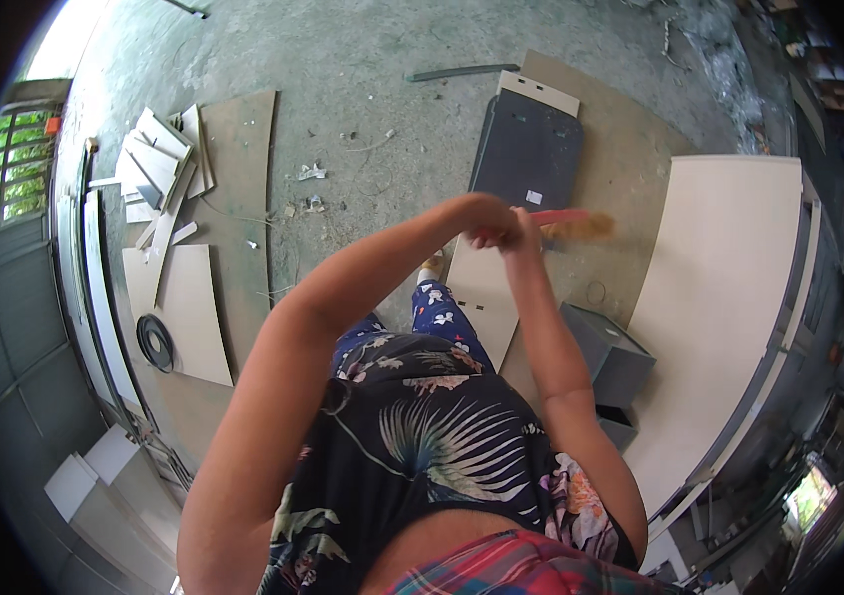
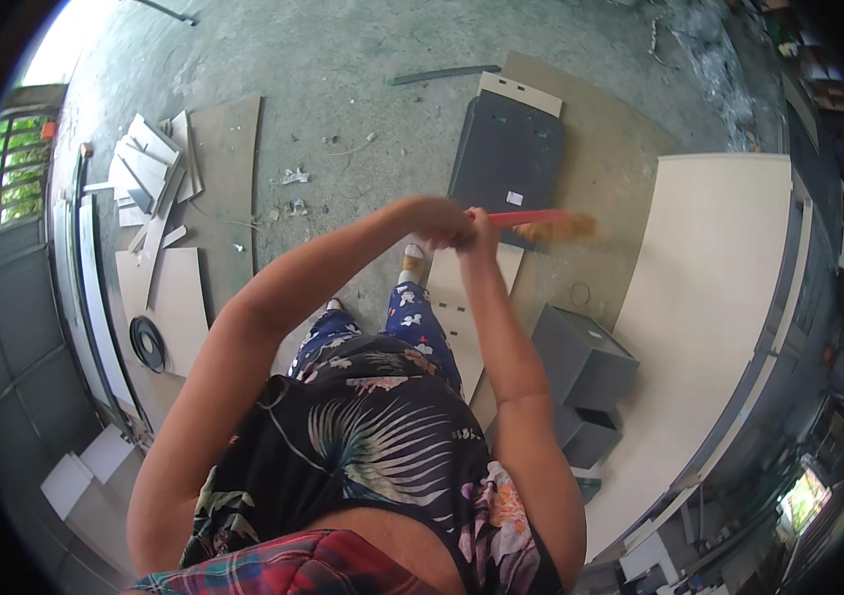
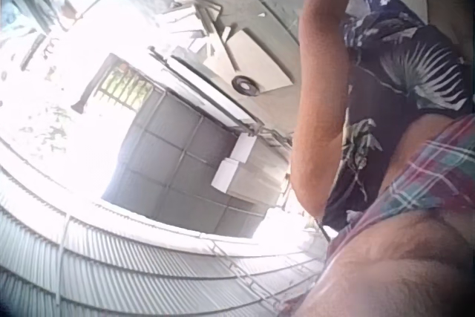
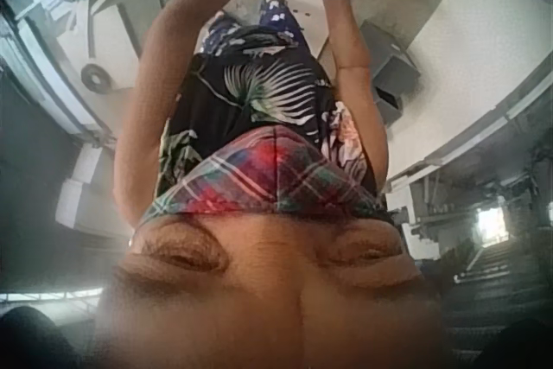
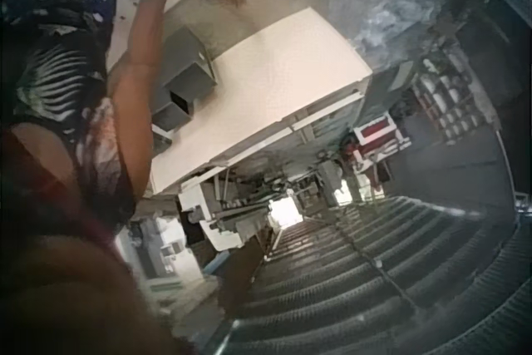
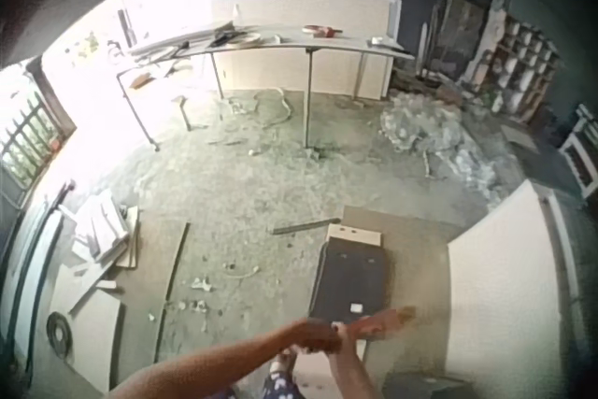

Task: Sweeping sawdust and debris off the floor in a workshop using a broom.

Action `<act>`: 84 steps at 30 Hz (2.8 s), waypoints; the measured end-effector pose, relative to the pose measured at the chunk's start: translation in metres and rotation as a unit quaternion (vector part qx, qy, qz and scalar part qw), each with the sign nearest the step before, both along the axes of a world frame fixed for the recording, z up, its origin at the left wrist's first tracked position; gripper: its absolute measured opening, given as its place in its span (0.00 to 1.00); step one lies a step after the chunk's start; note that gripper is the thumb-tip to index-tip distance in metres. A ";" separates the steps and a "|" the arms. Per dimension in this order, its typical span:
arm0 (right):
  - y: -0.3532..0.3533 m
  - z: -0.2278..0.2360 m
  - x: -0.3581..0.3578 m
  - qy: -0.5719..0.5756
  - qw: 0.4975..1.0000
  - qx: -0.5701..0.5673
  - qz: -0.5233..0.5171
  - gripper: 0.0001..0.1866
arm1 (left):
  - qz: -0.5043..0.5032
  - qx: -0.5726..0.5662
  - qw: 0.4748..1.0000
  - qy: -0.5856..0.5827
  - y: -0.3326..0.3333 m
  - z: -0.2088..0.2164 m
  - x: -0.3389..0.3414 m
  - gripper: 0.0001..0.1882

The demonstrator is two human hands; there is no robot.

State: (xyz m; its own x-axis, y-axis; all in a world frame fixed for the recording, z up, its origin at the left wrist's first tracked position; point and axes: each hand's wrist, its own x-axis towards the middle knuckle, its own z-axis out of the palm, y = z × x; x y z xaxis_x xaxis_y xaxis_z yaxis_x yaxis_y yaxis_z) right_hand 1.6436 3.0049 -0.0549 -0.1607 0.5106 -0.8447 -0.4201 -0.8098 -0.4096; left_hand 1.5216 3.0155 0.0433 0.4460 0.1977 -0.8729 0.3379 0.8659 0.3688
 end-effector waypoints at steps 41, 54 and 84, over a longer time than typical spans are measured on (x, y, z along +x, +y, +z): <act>-0.168 -0.066 -0.197 -0.103 0.559 0.149 0.809 0.09 | 0.784 -0.147 0.578 -0.171 -0.274 -0.075 -0.072 0.06; -0.184 0.068 -0.134 -0.049 0.482 0.189 0.854 0.12 | 0.784 -0.124 0.587 -0.157 -0.276 0.014 0.018 0.09; -0.030 0.010 -0.079 -0.207 0.540 0.139 0.804 0.11 | 0.596 -0.129 0.726 -0.316 -0.142 -0.048 0.020 0.08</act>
